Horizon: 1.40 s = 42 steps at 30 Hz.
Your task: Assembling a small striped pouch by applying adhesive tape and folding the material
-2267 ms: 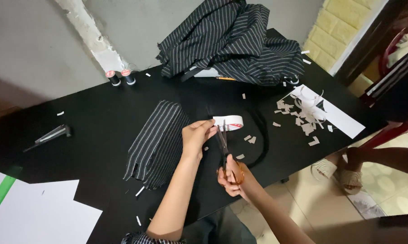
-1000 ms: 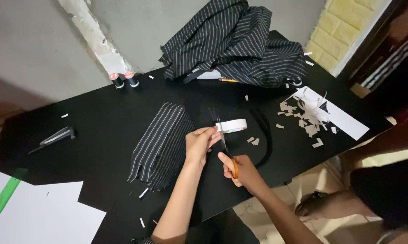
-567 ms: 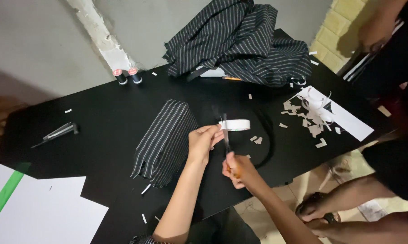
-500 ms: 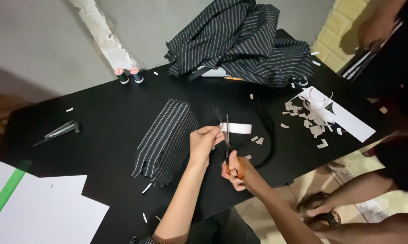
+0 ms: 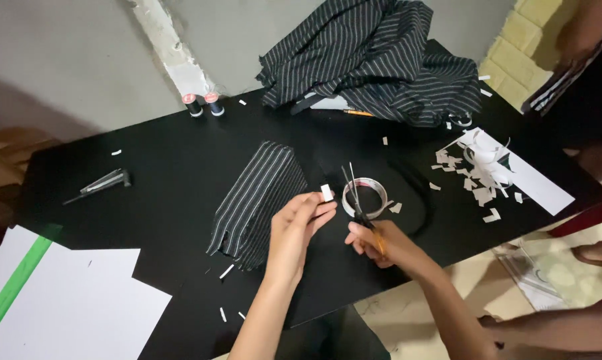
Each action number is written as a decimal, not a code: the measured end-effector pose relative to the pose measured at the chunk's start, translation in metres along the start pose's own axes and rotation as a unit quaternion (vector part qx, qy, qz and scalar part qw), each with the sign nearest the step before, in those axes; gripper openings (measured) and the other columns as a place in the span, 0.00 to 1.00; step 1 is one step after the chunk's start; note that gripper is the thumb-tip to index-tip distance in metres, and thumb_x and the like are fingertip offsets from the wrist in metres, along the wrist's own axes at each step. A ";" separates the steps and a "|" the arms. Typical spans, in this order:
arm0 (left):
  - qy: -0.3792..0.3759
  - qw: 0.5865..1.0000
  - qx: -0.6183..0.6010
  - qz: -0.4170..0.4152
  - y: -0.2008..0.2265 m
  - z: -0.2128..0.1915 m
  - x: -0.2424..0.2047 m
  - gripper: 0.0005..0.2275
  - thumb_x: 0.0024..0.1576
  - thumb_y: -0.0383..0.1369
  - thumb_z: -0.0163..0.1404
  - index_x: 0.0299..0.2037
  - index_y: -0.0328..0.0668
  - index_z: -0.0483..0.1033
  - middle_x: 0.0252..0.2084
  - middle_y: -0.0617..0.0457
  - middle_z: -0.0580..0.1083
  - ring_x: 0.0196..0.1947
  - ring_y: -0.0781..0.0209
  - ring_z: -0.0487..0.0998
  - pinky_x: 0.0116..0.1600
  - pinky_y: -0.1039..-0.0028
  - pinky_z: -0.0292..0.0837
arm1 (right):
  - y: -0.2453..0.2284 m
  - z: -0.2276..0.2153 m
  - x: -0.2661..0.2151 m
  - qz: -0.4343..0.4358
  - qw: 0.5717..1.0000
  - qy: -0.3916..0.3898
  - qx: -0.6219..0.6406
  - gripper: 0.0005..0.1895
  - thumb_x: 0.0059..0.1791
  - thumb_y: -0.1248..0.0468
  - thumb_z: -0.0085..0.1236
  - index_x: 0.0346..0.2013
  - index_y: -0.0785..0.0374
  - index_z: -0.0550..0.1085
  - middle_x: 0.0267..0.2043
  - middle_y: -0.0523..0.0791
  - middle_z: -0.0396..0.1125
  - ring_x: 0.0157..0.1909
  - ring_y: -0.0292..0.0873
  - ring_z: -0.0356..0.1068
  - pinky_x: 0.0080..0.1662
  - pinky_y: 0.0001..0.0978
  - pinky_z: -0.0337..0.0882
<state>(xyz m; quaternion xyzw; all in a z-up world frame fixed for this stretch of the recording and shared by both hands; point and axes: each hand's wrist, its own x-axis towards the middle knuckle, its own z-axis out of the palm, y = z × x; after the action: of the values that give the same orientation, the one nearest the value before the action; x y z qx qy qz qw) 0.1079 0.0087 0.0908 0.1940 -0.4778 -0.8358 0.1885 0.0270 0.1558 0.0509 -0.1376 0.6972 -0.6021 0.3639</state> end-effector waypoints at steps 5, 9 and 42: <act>0.019 0.999 -0.016 -0.021 0.026 -0.012 -0.039 0.13 0.55 0.33 0.45 0.38 0.28 0.75 0.39 0.44 0.74 0.43 0.53 0.77 0.51 0.66 0.74 | -0.013 -0.020 -0.003 0.020 0.983 0.122 -0.136 0.22 0.36 0.61 0.64 0.44 0.62 0.75 0.45 0.44 0.75 0.50 0.37 0.72 0.54 0.26 0.67; 0.032 0.996 -0.082 -0.020 0.018 -0.026 -0.056 0.14 0.55 0.34 0.42 0.41 0.27 0.74 0.42 0.43 0.73 0.41 0.53 0.74 0.46 0.66 0.70 | 0.007 -0.049 0.018 -0.022 0.877 0.250 -0.409 0.33 0.34 0.48 0.64 0.50 0.55 0.68 0.50 0.50 0.59 0.49 0.52 0.65 0.47 0.41 0.64; 0.297 0.839 0.290 0.353 -0.004 -0.072 -0.077 0.05 0.53 0.27 0.49 0.38 0.42 0.70 0.34 0.53 0.69 0.36 0.62 0.71 0.46 0.74 0.67 | -0.018 0.083 -0.045 -0.213 0.956 0.170 0.108 0.09 0.45 0.67 0.55 0.20 0.65 0.72 0.26 0.44 0.66 0.36 0.38 0.65 0.47 0.30 0.62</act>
<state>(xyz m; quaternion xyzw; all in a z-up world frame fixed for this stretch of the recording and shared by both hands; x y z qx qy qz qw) 0.2096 -0.0028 0.0648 0.2966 -0.6560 -0.4380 0.5383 0.1097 0.1187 0.0829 -0.1383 0.6339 -0.7521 0.1159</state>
